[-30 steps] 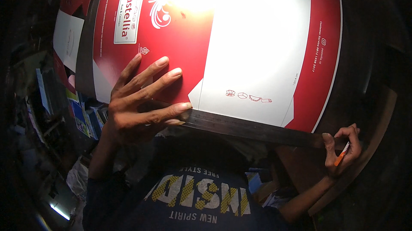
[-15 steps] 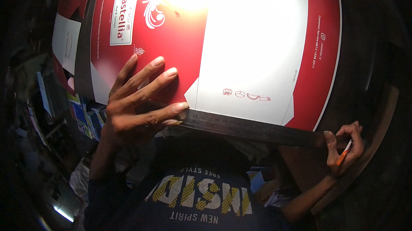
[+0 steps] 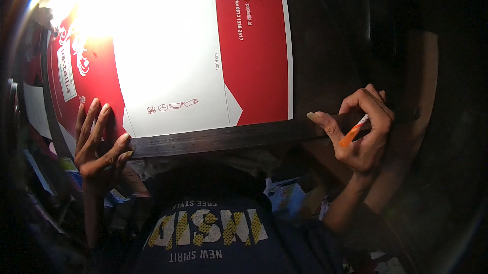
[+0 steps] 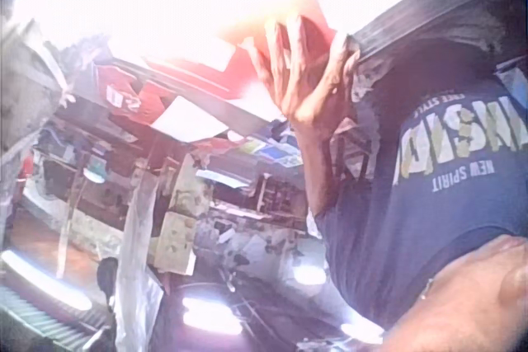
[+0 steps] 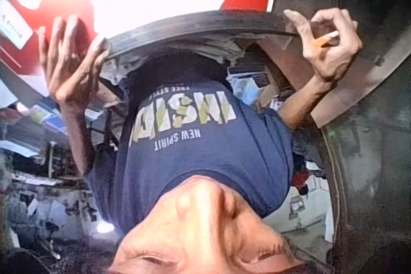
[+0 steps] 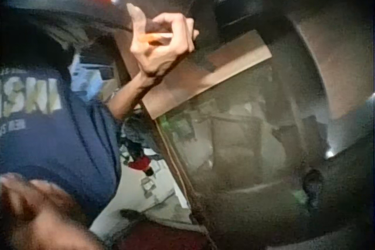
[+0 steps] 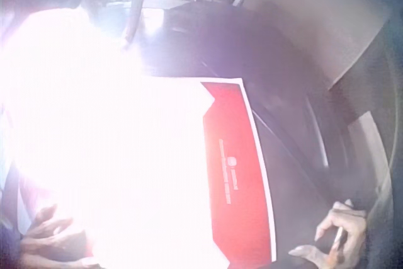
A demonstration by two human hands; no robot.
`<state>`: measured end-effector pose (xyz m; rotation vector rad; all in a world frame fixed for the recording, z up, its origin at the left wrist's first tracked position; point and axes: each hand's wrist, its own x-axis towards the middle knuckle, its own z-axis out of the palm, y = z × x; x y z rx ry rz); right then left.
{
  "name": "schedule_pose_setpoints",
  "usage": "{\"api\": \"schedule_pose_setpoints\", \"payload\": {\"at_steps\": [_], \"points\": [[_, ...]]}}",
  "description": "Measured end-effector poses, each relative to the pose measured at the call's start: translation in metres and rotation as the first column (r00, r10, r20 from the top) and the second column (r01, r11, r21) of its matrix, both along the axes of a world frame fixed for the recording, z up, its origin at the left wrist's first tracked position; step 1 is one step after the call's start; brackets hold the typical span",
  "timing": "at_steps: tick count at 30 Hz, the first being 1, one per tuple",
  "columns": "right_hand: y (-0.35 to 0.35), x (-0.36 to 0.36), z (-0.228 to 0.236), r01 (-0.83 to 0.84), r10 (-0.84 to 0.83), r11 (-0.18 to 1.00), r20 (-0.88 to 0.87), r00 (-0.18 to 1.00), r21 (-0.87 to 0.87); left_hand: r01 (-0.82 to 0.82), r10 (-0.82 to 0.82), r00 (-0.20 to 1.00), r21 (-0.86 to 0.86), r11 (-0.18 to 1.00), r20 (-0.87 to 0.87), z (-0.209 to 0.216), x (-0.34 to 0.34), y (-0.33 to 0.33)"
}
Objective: The person uses a ruler and a pen-like tool to score or mark fold lines on flat red and white printed cardboard packaging sheets by hand.
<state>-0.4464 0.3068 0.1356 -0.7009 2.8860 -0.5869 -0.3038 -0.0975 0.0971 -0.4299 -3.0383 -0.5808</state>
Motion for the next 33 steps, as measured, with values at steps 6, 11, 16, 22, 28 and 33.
{"api": "schedule_pose_setpoints", "payload": {"at_steps": [6,11,16,22,28,33], "points": [[0.003,0.003,-0.006,-0.064,0.058,0.994,-0.064,0.996,-0.093,0.016,-0.016,1.000,-0.028,0.999,0.025,0.003,0.001,-0.003],[0.002,0.003,-0.011,-0.126,0.109,0.984,-0.134,0.985,-0.125,0.023,-0.022,1.000,-0.055,0.998,0.011,0.006,0.000,-0.006],[0.007,0.001,-0.015,-0.173,0.140,0.960,-0.158,0.978,-0.222,0.015,-0.014,1.000,-0.074,0.997,0.013,0.007,-0.001,-0.007],[0.004,0.002,-0.016,-0.179,0.133,0.957,-0.202,0.970,-0.230,0.008,-0.007,1.000,-0.059,0.998,0.013,0.008,-0.002,-0.008],[0.010,0.004,0.001,-0.161,0.157,0.986,-0.092,0.983,-0.042,0.071,-0.071,0.997,-0.039,0.997,-0.011,0.018,-0.023,-0.011],[0.009,0.010,-0.014,-0.115,0.092,0.989,-0.229,0.969,-0.089,-0.183,0.190,0.962,0.054,0.982,-0.195,0.008,-0.061,-0.046]]}}
